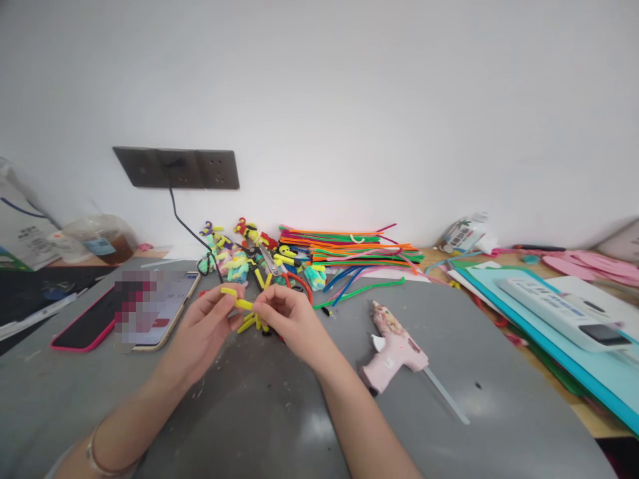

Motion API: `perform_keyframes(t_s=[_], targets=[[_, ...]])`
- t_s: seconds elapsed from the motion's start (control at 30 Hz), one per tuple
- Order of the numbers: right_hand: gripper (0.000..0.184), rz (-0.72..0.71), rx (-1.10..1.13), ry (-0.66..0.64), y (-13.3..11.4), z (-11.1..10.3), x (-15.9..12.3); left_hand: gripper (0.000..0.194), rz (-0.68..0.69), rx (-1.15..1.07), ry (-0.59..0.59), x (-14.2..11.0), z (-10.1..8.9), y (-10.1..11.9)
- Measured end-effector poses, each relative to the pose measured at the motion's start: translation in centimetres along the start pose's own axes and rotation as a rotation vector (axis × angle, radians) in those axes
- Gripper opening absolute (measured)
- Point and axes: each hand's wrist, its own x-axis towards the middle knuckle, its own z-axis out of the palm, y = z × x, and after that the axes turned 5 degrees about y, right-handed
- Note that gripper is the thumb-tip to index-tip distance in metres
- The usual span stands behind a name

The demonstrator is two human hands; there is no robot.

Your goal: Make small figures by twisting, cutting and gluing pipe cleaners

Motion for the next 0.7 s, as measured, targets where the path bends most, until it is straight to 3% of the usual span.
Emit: perform_keyframes(t_s=[0.3,0.7], targets=[[0.042,0.017,-0.016,-0.042,0.0,-0.2,0.0,0.03,0.118,0.193,-0.111,0.2,-0.5,0.4],[0.037,0.009,0.047,0.045,-0.2,-0.1,0.0,0.021,0.175,0.32,0.002,0.9,-1.0,0.7]])
